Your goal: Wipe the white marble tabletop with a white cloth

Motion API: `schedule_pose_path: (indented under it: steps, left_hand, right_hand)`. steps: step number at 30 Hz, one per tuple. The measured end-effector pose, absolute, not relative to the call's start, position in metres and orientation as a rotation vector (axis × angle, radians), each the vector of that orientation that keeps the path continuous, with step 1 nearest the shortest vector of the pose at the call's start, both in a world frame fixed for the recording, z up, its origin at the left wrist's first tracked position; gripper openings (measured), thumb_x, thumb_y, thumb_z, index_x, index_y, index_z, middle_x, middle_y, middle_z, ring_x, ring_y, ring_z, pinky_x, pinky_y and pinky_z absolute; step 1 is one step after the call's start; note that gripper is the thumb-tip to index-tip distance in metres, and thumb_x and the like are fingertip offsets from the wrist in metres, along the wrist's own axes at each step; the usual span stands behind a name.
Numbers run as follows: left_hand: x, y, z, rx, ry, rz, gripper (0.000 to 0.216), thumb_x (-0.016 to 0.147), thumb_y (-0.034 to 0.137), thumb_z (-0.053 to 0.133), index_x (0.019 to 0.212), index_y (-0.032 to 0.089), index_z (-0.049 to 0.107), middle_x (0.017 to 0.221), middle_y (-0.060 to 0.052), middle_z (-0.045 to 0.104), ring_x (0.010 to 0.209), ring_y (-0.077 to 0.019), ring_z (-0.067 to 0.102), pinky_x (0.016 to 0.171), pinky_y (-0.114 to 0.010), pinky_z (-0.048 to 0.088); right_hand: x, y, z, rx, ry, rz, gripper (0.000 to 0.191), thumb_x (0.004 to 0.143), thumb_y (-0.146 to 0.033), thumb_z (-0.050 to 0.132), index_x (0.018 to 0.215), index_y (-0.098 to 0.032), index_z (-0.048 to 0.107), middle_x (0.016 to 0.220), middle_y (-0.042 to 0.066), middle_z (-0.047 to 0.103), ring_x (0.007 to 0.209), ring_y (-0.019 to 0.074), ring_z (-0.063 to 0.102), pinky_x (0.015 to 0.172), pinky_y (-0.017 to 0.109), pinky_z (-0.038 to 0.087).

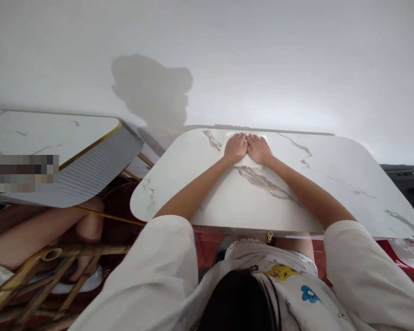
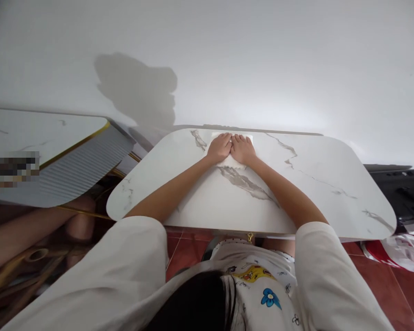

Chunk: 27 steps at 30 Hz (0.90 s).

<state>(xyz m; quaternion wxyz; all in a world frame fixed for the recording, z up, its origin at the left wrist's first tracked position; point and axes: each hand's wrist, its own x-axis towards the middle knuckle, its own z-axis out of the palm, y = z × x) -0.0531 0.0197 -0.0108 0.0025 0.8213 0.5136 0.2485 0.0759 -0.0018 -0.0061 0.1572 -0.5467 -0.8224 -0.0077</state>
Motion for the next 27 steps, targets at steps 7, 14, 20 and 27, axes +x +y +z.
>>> schedule_pose_path:
  steps: [7,14,20,27]
  left_hand:
    - [-0.085,-0.075,-0.008,2.656,1.496,0.672,0.047,0.090,0.021,0.024,0.127,0.009,0.049,0.132,-0.017,0.053,0.127,-0.0264,0.044,0.112,-0.043,0.031]
    - [-0.099,-0.145,-0.008,2.620,1.477,0.502,0.057,0.085,0.025,0.031,0.137,0.007,0.042,0.145,-0.015,0.044,0.140,-0.0270,0.032,0.119,-0.040,0.018]
    - [-0.064,-0.185,-0.014,2.501,1.529,0.547,0.058,0.087,0.031,0.031,0.142,0.014,0.039,0.148,-0.011,0.040,0.141,-0.0255,0.030,0.119,-0.041,0.020]
    - [-0.001,-0.136,-0.006,2.583,1.466,0.497,0.057,0.091,0.026,0.028,0.142,0.002,0.035,0.150,-0.018,0.036,0.141,-0.0270,0.029,0.118,-0.042,0.020]
  right_hand:
    - [0.054,-0.096,-0.005,-1.517,-2.426,-0.033,0.055,0.093,-0.021,0.030,0.144,0.000,0.034,0.150,0.018,0.036,0.139,0.0308,0.030,0.113,0.046,0.019]
    - [0.054,-0.166,-0.003,-1.372,-2.481,-0.003,0.056,0.092,-0.026,0.031,0.142,0.000,0.038,0.149,0.018,0.039,0.138,0.0303,0.033,0.114,0.047,0.021]
    - [0.097,-0.202,-0.003,-1.320,-2.481,0.055,0.056,0.093,-0.028,0.027,0.143,-0.007,0.038,0.149,0.013,0.040,0.139,0.0249,0.033,0.115,0.044,0.024]
    - [0.152,-0.152,-0.001,-1.489,-2.458,0.042,0.061,0.089,-0.028,0.033,0.144,-0.003,0.036,0.149,0.015,0.039,0.139,0.0269,0.033,0.114,0.043,0.027]
